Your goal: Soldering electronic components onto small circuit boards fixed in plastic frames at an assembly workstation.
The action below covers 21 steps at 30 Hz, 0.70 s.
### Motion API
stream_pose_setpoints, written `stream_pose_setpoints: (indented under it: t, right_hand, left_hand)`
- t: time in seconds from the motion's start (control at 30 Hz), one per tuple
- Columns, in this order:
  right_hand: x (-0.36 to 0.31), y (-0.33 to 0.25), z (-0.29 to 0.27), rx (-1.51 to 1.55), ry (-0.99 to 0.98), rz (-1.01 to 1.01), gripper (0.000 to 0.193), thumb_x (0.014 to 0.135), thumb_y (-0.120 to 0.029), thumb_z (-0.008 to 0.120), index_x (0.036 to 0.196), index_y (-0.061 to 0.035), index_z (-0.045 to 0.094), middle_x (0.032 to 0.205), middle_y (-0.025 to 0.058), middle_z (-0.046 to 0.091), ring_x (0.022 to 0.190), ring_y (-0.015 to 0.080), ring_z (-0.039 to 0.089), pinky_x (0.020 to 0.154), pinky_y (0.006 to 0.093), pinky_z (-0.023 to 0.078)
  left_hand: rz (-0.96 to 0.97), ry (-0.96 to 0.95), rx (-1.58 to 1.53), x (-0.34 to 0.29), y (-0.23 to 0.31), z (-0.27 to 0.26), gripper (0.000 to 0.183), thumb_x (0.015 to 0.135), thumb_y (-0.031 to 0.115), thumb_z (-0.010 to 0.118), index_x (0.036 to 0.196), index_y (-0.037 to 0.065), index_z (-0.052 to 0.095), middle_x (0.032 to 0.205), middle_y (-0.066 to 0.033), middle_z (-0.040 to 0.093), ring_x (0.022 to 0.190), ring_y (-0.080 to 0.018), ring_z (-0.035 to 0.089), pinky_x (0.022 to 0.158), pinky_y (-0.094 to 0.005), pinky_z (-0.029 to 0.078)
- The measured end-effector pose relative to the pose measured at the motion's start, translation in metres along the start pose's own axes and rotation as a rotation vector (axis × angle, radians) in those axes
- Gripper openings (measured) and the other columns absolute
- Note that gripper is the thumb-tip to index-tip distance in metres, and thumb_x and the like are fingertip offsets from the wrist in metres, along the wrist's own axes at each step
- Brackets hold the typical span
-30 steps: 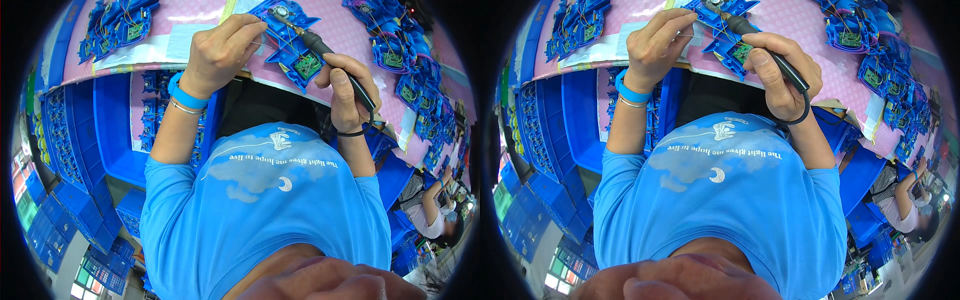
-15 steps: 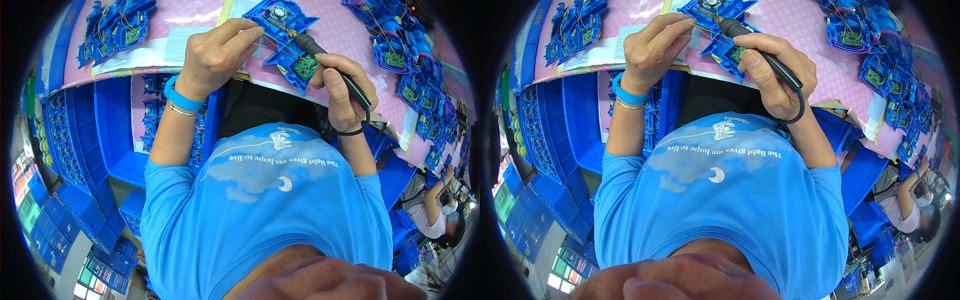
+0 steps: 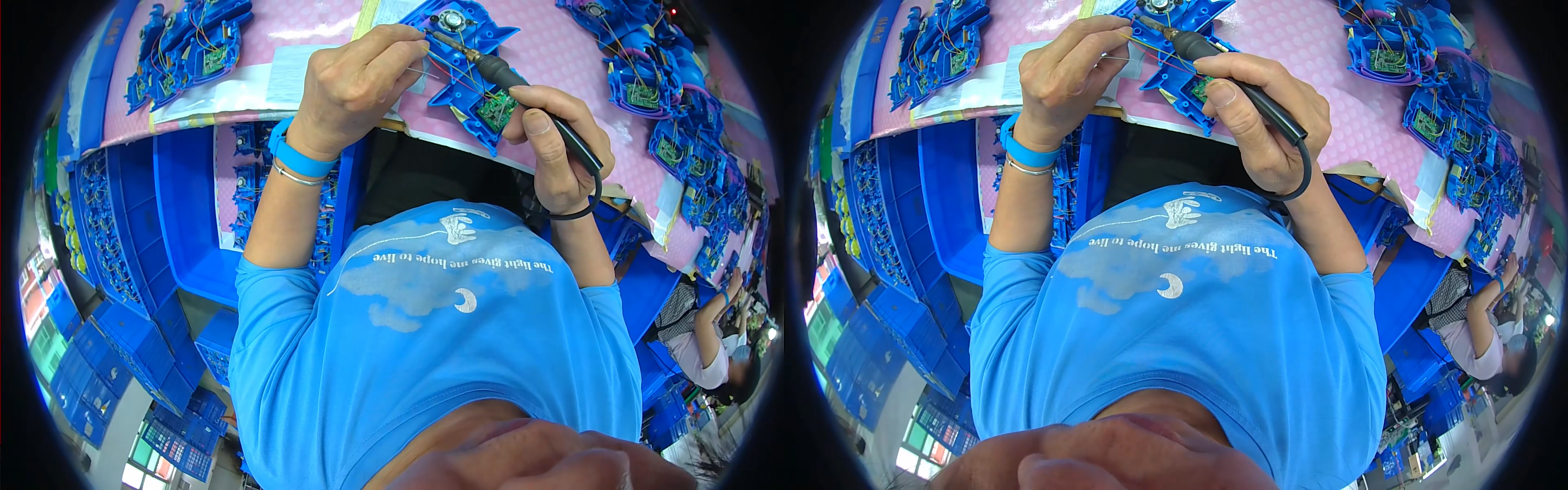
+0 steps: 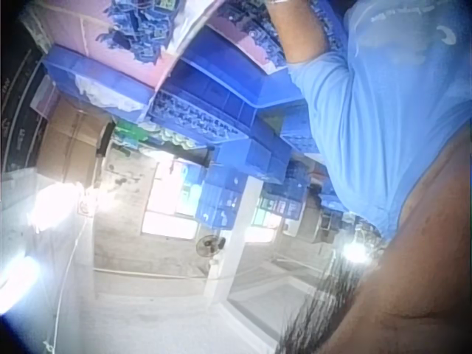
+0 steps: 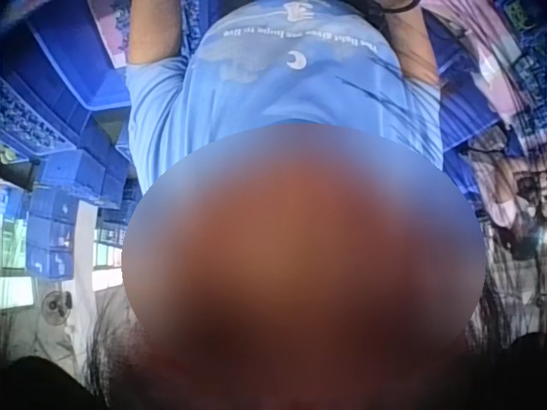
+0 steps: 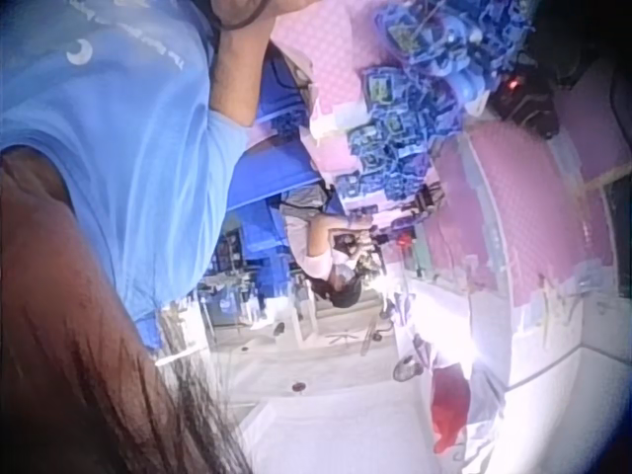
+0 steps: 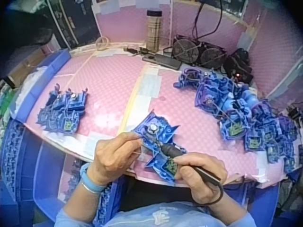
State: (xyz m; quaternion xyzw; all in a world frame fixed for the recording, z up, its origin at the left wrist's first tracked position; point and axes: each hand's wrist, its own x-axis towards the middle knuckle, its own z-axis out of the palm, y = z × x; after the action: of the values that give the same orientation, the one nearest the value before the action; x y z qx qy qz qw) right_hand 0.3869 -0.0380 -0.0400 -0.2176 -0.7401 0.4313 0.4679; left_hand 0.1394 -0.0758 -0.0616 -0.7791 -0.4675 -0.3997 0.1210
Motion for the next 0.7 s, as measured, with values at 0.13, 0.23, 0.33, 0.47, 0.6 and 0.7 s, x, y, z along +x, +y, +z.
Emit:
stream_pose_setpoints:
  t: [0.13, 0.23, 0.33, 0.47, 0.6, 0.7]
  right_hand:
    - [0.0009, -0.0009, -0.0001, -0.009, -0.009, 0.006, 0.02, 0.096, -0.011, 0.065, 0.106, 0.0046, 0.071, 0.078, 0.012, 0.072, 0.064, 0.014, 0.07, 0.056, 0.0232, 0.053]
    - [0.0008, -0.0014, -0.0002, 0.006, 0.005, -0.006, 0.02, 0.096, -0.011, 0.065, 0.106, 0.0046, 0.071, 0.077, 0.0119, 0.072, 0.064, 0.0142, 0.07, 0.056, 0.0232, 0.053]
    - [0.0007, -0.001, -0.0005, 0.011, 0.018, -0.025, 0.019, 0.096, -0.011, 0.065, 0.105, 0.0045, 0.071, 0.077, 0.0119, 0.072, 0.063, 0.0145, 0.07, 0.056, 0.0231, 0.053]
    - [-0.0004, -0.0018, -0.0018, -0.003, 0.021, -0.026, 0.019, 0.096, -0.011, 0.064, 0.105, 0.0043, 0.071, 0.078, 0.0121, 0.072, 0.062, 0.0147, 0.07, 0.055, 0.0232, 0.053]
    - [-0.0009, -0.0002, -0.0019, -0.017, 0.032, -0.059, 0.019, 0.095, -0.01, 0.064, 0.105, 0.0042, 0.071, 0.077, 0.0121, 0.072, 0.062, 0.0149, 0.07, 0.055, 0.0233, 0.053]
    - [-0.0023, -0.0044, -0.003, -0.014, 0.027, -0.032, 0.019, 0.095, -0.011, 0.064, 0.105, 0.0042, 0.071, 0.077, 0.0121, 0.072, 0.062, 0.0153, 0.07, 0.056, 0.0234, 0.053]
  left_hand:
    - [-0.002, -0.008, 0.002, -0.001, -0.0011, -0.0001, 0.02, 0.074, 0.003, 0.08, 0.091, 0.006, 0.07, 0.099, -0.0027, 0.074, 0.07, -0.016, 0.07, 0.058, -0.0235, 0.054]
    - [-0.004, -0.007, 0.001, -0.0015, -0.0009, -0.0005, 0.021, 0.074, 0.003, 0.08, 0.091, 0.006, 0.07, 0.1, -0.0028, 0.074, 0.07, -0.0163, 0.07, 0.058, -0.0237, 0.054]
    - [-0.012, -0.014, -0.002, -0.0025, -0.0014, -0.0001, 0.021, 0.074, 0.002, 0.08, 0.091, 0.006, 0.07, 0.1, -0.0028, 0.074, 0.07, -0.0164, 0.07, 0.058, -0.0239, 0.054]
    - [-0.039, -0.019, 0.003, -0.0025, 0.001, -0.002, 0.021, 0.074, 0.002, 0.08, 0.091, 0.006, 0.069, 0.1, -0.0028, 0.074, 0.069, -0.0166, 0.07, 0.058, -0.0239, 0.054]
    - [-0.029, -0.021, 0.002, -0.0035, -0.0001, -0.0003, 0.021, 0.074, 0.002, 0.079, 0.092, 0.006, 0.069, 0.1, -0.0024, 0.074, 0.068, -0.0167, 0.07, 0.058, -0.0239, 0.054]
    - [-0.048, -0.031, 0.002, -0.0032, 0.0014, -0.0023, 0.021, 0.074, 0.002, 0.079, 0.093, 0.006, 0.069, 0.1, -0.0024, 0.074, 0.069, -0.0167, 0.07, 0.057, -0.024, 0.054]
